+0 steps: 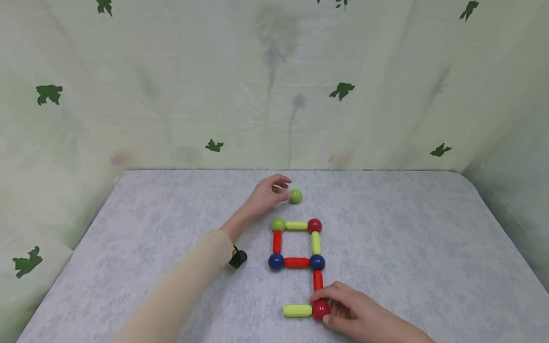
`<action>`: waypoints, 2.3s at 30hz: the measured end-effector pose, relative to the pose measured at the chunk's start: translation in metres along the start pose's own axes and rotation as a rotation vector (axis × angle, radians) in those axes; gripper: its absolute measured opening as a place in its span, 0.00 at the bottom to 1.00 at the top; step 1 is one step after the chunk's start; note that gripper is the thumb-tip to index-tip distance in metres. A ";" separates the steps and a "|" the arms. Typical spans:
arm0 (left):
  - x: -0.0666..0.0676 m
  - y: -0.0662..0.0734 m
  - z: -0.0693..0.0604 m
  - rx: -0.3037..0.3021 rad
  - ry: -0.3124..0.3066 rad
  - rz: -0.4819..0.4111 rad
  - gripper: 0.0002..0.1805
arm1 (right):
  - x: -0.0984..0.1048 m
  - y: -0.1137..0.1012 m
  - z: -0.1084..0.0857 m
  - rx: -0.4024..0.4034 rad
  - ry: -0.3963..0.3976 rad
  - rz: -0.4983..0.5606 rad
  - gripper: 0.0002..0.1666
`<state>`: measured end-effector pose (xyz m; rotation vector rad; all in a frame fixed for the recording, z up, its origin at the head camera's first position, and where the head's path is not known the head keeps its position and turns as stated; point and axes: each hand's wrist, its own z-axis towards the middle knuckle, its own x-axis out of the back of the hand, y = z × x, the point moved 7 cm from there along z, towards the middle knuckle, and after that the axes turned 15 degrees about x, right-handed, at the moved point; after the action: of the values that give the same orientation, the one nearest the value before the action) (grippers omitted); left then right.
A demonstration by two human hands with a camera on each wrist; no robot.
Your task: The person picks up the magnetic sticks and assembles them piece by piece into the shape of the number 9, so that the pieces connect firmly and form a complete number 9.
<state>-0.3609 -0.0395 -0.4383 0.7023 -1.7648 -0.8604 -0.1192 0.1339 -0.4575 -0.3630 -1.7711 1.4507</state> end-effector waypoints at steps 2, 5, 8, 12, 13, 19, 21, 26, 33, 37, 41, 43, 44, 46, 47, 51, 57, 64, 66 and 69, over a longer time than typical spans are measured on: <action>-0.006 0.002 0.001 -0.023 -0.046 0.025 0.22 | -0.001 0.001 0.000 0.000 -0.002 -0.003 0.19; -0.012 0.004 -0.001 -0.052 -0.072 0.078 0.20 | -0.001 0.001 0.000 0.007 -0.003 -0.006 0.20; -0.011 0.003 -0.003 -0.069 -0.046 0.088 0.18 | -0.002 0.001 0.000 0.012 0.000 -0.006 0.20; -0.003 -0.004 -0.006 -0.068 0.006 0.057 0.18 | -0.003 0.000 0.000 0.021 0.004 0.000 0.19; 0.000 -0.006 -0.007 -0.064 0.015 0.048 0.18 | -0.003 0.000 0.000 0.025 0.005 0.002 0.19; 0.017 -0.019 -0.022 -0.042 0.040 0.001 0.19 | -0.004 0.001 0.000 0.025 0.009 0.013 0.20; 0.022 -0.022 -0.029 -0.036 0.057 -0.014 0.19 | -0.004 0.002 0.000 0.012 0.009 0.016 0.20; 0.031 -0.027 -0.057 -0.046 0.121 -0.055 0.19 | -0.004 0.004 0.000 -0.017 -0.002 0.020 0.20; 0.028 -0.022 -0.105 -0.086 0.120 -0.035 0.20 | -0.003 0.003 0.001 -0.024 -0.002 0.024 0.19; 0.025 -0.021 -0.132 -0.059 0.113 -0.042 0.20 | -0.003 0.003 0.001 -0.024 0.001 0.035 0.19; 0.021 -0.023 -0.156 -0.025 0.100 -0.046 0.19 | -0.003 0.004 0.001 -0.023 0.005 0.042 0.20; 0.019 -0.024 -0.166 -0.010 0.079 -0.051 0.19 | -0.003 0.003 0.001 -0.019 0.005 0.043 0.20; 0.018 -0.025 -0.172 -0.006 0.064 -0.056 0.18 | -0.003 0.003 0.001 -0.017 0.004 0.045 0.20; 0.015 -0.027 -0.181 0.003 0.028 -0.051 0.18 | -0.003 0.003 0.001 -0.013 0.003 0.043 0.20; 0.013 -0.028 -0.186 0.002 0.005 -0.048 0.18 | -0.003 0.003 0.001 -0.013 0.002 0.039 0.20; 0.004 -0.036 -0.202 -0.001 -0.093 -0.028 0.16 | -0.002 0.003 0.002 -0.021 0.000 0.036 0.20; -0.014 -0.044 -0.218 -0.012 -0.242 0.000 0.14 | -0.002 0.003 0.003 -0.016 0.001 0.031 0.20; -0.034 -0.055 -0.222 0.039 -0.319 0.002 0.14 | -0.002 0.001 0.005 -0.008 -0.003 0.028 0.19; -0.037 -0.056 -0.221 0.044 -0.319 -0.003 0.14 | -0.002 0.001 0.005 -0.013 -0.002 0.033 0.19; -0.038 -0.057 -0.219 0.053 -0.314 -0.003 0.14 | -0.001 0.001 0.006 -0.006 -0.001 0.023 0.19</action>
<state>-0.1383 -0.0923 -0.4528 0.6292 -2.0718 -0.9692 -0.1224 0.1293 -0.4587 -0.3873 -1.7778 1.4614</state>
